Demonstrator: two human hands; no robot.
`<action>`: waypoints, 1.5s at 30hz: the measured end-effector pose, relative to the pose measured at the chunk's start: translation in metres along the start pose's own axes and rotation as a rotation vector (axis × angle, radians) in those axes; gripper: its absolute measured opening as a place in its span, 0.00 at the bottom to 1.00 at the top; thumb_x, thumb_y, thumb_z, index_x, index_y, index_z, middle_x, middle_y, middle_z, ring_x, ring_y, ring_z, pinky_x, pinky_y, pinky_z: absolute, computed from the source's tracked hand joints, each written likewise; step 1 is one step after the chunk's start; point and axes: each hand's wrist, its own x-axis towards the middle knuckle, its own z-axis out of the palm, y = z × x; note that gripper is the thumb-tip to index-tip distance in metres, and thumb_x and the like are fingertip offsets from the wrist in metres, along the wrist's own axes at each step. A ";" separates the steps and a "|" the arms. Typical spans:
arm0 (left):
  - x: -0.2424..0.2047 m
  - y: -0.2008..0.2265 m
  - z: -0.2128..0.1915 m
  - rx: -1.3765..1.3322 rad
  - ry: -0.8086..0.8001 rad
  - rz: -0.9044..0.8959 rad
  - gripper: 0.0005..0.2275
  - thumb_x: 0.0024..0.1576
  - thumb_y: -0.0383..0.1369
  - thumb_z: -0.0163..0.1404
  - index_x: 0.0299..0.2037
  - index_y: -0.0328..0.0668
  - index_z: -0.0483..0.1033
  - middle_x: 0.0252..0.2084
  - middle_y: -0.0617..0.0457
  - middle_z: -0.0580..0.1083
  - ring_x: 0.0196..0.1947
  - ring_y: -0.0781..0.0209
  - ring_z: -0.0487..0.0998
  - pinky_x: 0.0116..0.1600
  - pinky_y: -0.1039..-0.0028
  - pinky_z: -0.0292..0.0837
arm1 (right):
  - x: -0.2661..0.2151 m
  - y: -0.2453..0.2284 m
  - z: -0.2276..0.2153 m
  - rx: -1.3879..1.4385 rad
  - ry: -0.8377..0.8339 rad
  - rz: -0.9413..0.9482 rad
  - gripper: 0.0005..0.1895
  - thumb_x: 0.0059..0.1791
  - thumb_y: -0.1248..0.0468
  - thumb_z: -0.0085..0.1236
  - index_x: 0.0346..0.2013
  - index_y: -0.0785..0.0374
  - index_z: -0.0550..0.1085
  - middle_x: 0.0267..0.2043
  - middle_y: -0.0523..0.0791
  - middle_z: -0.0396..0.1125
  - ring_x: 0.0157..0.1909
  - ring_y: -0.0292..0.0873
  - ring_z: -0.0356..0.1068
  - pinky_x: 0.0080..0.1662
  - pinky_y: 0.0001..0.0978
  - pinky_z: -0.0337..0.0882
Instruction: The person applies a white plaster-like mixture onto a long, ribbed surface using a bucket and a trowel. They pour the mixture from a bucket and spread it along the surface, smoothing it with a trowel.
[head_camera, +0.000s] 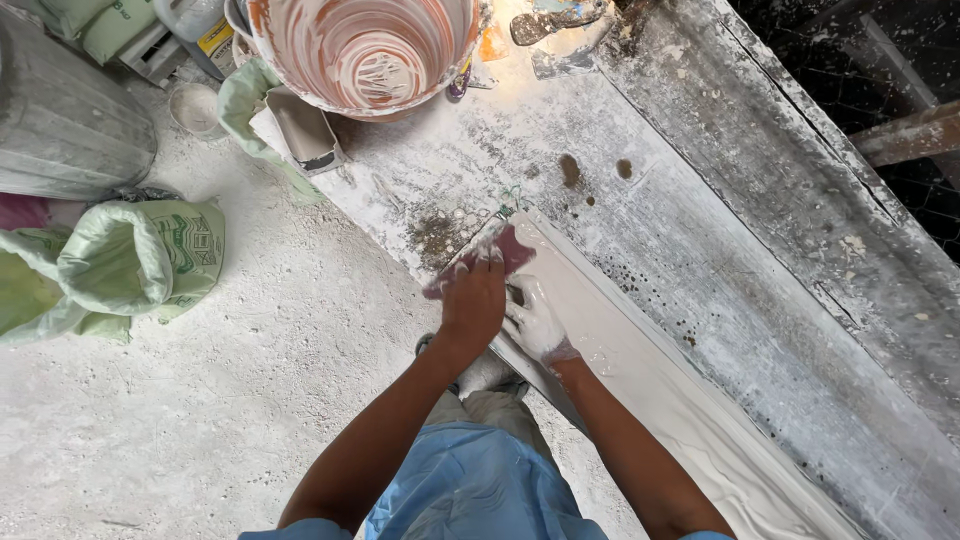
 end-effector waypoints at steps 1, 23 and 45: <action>-0.002 0.004 0.001 0.007 -0.044 0.006 0.21 0.58 0.28 0.47 0.62 0.28 0.66 0.56 0.35 0.72 0.52 0.32 0.75 0.46 0.42 0.75 | -0.001 0.001 0.000 -0.018 0.005 -0.018 0.17 0.44 0.71 0.67 0.47 0.68 0.75 0.60 0.59 0.58 0.60 0.61 0.62 0.59 0.45 0.68; -0.055 -0.078 -0.066 -0.279 0.339 0.013 0.15 0.57 0.20 0.40 0.53 0.27 0.74 0.50 0.29 0.77 0.48 0.33 0.80 0.55 0.57 0.76 | 0.084 -0.005 -0.016 -0.080 -0.119 -0.412 0.11 0.47 0.65 0.68 0.43 0.59 0.80 0.51 0.46 0.66 0.52 0.44 0.68 0.53 0.36 0.73; -0.011 0.032 -0.022 -0.132 -0.067 -0.093 0.28 0.52 0.26 0.51 0.64 0.23 0.60 0.59 0.30 0.67 0.53 0.30 0.74 0.48 0.52 0.78 | 0.053 -0.008 -0.029 -0.506 -0.185 0.364 0.19 0.55 0.61 0.43 0.60 0.60 0.68 0.53 0.53 0.65 0.56 0.49 0.64 0.62 0.39 0.65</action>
